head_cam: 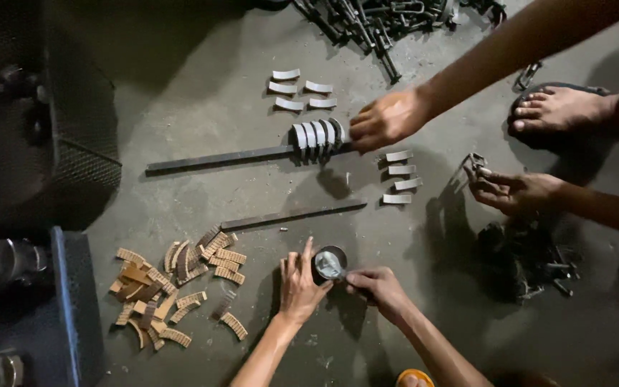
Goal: Applying grease to metal bearing shells using a small applicator tool on the workshop floor
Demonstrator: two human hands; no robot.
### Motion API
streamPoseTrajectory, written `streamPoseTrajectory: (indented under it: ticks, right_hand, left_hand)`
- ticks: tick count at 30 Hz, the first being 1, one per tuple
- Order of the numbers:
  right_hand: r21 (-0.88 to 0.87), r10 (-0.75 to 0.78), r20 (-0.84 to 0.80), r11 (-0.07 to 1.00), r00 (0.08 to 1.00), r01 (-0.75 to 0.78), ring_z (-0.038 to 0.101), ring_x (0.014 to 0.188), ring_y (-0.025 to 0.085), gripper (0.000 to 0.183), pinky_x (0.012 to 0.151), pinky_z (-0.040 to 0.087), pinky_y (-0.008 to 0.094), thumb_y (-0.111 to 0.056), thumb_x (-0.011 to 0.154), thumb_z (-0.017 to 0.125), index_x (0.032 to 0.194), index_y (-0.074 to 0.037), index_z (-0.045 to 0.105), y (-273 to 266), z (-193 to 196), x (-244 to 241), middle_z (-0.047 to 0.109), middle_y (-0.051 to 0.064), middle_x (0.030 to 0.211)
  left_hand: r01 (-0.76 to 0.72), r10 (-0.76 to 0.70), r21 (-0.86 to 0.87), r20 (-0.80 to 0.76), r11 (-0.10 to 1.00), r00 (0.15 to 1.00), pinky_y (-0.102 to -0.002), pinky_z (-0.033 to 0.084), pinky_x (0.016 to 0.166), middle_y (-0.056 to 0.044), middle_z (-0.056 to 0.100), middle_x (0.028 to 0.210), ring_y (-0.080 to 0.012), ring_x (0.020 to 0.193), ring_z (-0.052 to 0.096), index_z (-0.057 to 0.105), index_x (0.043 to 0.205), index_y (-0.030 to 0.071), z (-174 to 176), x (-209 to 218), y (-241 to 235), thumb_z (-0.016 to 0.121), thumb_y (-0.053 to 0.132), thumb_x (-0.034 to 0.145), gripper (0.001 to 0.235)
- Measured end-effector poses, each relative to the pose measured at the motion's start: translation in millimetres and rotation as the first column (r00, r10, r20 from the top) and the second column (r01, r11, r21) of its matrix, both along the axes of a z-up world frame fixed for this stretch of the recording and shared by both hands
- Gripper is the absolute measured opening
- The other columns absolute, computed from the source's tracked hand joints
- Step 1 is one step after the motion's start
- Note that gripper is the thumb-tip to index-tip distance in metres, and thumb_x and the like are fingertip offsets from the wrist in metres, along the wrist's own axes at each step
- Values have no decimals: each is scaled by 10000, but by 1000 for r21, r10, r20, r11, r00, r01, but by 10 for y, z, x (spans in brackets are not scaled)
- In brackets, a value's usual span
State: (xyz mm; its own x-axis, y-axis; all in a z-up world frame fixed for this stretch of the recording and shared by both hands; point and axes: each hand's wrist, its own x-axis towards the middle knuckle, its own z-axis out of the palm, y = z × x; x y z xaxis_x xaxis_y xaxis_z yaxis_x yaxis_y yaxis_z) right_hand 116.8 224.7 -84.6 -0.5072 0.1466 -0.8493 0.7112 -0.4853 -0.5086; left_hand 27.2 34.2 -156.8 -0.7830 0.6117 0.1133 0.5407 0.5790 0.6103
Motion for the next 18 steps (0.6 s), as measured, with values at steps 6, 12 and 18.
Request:
streamPoseTrajectory:
  ticks: [6, 12, 18]
  right_hand:
    - [310, 110, -18, 946, 994, -99, 599, 620, 169, 228, 557, 415, 269, -98, 873, 773, 970, 93, 852, -119, 328, -6, 766, 149, 731]
    - [727, 377, 129, 593, 917, -347, 665, 600, 180, 180, 583, 521, 308, -76, 825, 783, 995, -18, 796, -229, 290, 118, 802, 81, 788]
    - [793, 422, 133, 497, 897, -351, 718, 710, 195, 175, 663, 575, 319, -96, 859, 765, 1023, -35, 758, -243, 309, 222, 798, 87, 900]
  left_hand:
    - [-52, 59, 150, -41, 987, 997, -487, 421, 1034, -199, 510, 1461, -371, 1191, 546, 415, 1502, -28, 324, -29, -560, 682, 655, 842, 986]
    - [-378, 375, 225, 57, 898, 925, -406, 643, 905, -254, 590, 1321, -344, 1153, 659, 462, 1401, -34, 822, -648, -1838, 764, 91, 851, 639]
    - [-322, 244, -318, -261, 892, 934, -374, 606, 977, -130, 664, 1310, -279, 1102, 659, 693, 1241, 44, 625, -1498, -2926, 601, -129, 894, 399]
